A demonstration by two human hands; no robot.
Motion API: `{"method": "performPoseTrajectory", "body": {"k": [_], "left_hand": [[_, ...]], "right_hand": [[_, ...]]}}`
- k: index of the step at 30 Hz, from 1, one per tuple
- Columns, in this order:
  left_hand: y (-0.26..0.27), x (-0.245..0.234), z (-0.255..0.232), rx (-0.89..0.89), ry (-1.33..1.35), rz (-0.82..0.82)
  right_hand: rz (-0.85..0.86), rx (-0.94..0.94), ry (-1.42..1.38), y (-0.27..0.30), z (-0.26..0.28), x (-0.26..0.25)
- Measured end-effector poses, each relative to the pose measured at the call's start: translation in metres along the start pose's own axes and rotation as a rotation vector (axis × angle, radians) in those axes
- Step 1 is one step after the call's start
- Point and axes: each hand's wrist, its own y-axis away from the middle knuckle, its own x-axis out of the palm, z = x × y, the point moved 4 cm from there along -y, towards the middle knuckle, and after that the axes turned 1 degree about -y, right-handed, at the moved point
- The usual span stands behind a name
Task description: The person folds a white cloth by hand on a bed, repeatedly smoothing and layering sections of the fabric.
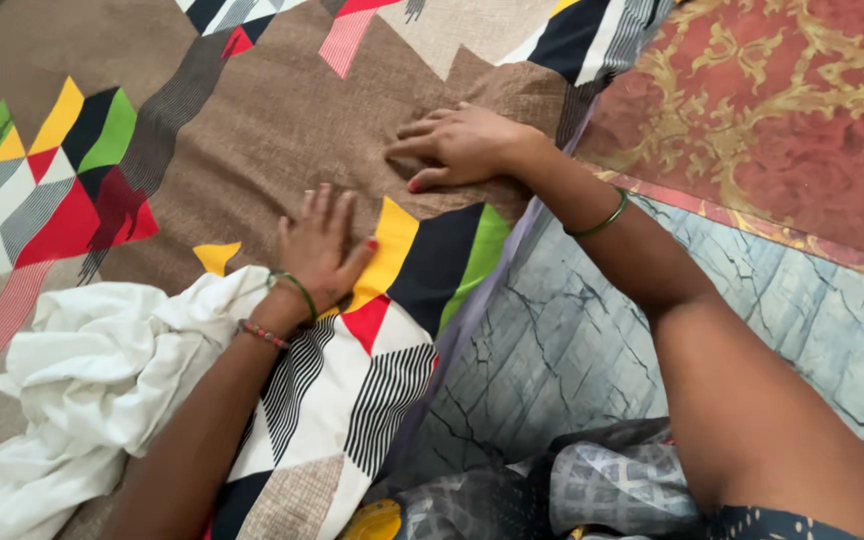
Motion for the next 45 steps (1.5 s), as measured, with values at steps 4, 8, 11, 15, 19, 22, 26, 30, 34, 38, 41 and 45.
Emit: {"method": "performPoseTrajectory", "body": {"k": [4, 8, 11, 15, 19, 22, 26, 30, 34, 38, 41, 45], "left_hand": [[0.026, -0.033, -0.08, 0.471, 0.526, -0.034], [0.048, -0.129, -0.098, 0.694, 0.857, 0.264], [0.06, -0.193, -0.029, 0.601, 0.184, -0.205], [0.101, -0.198, 0.155, -0.375, -0.316, 0.098], [0.137, -0.079, 0.218, -0.486, -0.135, 0.493], [0.103, -0.052, 0.212, -0.423, 0.169, 0.469], [0.052, -0.049, 0.084, 0.242, 0.753, -0.022], [0.037, -0.09, 0.011, 0.144, 0.787, -0.307], [0.048, -0.141, 0.049, 0.1, 0.284, -0.254], [0.059, -0.108, 0.087, -0.178, 0.118, 0.058], [0.059, -0.052, 0.081, -0.233, 0.085, 0.114], [0.05, -0.026, 0.094, -0.346, 0.021, -0.121]], "right_hand": [[-0.004, -0.083, -0.074, 0.004, -0.001, -0.002], [0.055, -0.115, -0.12, 0.001, 0.013, -0.024], [0.252, 0.217, 0.006, -0.001, 0.024, -0.032], [-0.076, -0.12, -0.052, -0.024, 0.083, -0.049], [-0.042, -0.278, -0.096, -0.045, 0.138, -0.044], [0.077, -0.266, -0.198, -0.055, 0.164, -0.036], [-0.032, -0.399, -0.371, -0.041, 0.179, -0.042], [-0.295, -0.512, -0.571, -0.006, 0.15, -0.076], [-0.488, -0.204, -0.131, 0.01, 0.106, -0.088], [-0.48, 0.051, 0.246, -0.019, 0.062, -0.072], [-0.153, 0.041, -0.091, -0.052, 0.05, -0.025], [-0.146, 0.108, -0.105, -0.062, 0.033, 0.002]]}}
